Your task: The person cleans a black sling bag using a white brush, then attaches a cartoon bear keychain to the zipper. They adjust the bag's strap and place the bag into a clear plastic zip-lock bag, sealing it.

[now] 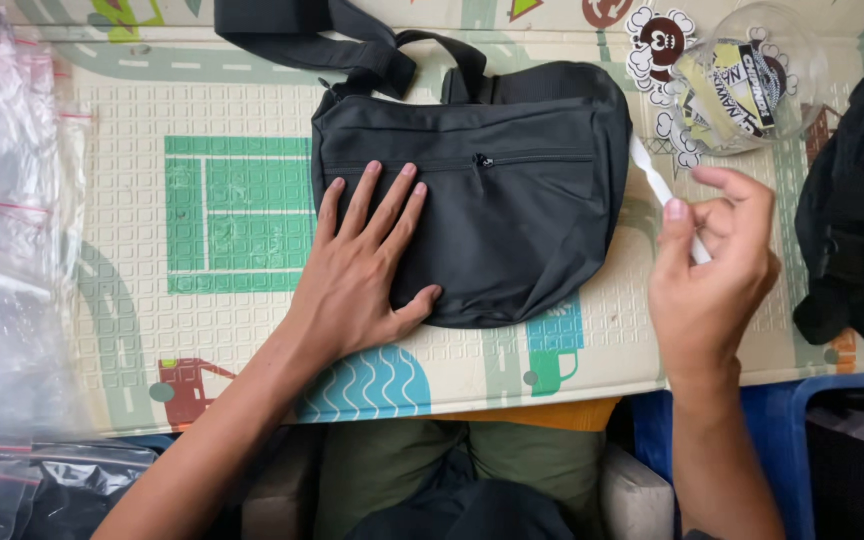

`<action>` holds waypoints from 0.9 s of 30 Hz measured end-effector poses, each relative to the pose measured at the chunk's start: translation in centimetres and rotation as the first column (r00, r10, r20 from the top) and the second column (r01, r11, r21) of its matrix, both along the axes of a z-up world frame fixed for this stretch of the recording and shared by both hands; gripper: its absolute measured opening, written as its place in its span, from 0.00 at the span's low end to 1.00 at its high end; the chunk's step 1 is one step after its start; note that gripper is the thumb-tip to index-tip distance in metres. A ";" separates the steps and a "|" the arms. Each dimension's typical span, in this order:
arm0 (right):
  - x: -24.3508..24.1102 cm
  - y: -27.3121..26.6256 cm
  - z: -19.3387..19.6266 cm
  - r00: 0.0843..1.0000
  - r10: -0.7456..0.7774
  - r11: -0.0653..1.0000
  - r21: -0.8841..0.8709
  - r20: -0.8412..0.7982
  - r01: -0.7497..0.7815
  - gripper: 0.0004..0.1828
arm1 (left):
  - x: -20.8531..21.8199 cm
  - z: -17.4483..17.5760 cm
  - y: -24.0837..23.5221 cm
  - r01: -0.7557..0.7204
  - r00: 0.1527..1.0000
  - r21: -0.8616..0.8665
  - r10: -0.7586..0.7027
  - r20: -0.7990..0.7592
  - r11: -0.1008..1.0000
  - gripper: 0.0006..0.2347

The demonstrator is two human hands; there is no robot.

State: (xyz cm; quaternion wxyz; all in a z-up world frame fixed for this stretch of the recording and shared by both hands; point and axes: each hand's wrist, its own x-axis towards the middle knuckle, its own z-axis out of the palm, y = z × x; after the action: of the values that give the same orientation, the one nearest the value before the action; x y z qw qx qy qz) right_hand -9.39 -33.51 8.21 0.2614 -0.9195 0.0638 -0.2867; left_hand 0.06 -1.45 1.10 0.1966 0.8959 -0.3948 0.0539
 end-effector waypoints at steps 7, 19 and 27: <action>0.0 -1.3 -2.2 1.000 -0.004 0.999 -0.054 -0.026 0.002 0.08 | -0.3 0.2 -0.2 -0.037 0.999 -0.020 0.037 0.001 0.999 0.44; 2.2 -4.7 -6.9 0.955 -0.023 0.971 -0.233 -0.297 -0.049 0.04 | -1.1 -0.2 0.2 -0.036 0.999 -0.023 0.036 0.031 0.999 0.43; 2.1 3.5 -3.9 0.934 0.287 0.958 0.073 -0.212 -0.277 0.05 | -0.5 -0.2 -0.1 -0.042 0.998 -0.026 0.043 0.041 0.999 0.45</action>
State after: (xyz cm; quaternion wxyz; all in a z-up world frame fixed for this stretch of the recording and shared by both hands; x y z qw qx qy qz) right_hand -7.28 -29.98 4.26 0.3102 -0.9395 -0.0341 -0.1408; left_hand -0.40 -1.51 0.87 0.1984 0.9002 -0.3791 0.0814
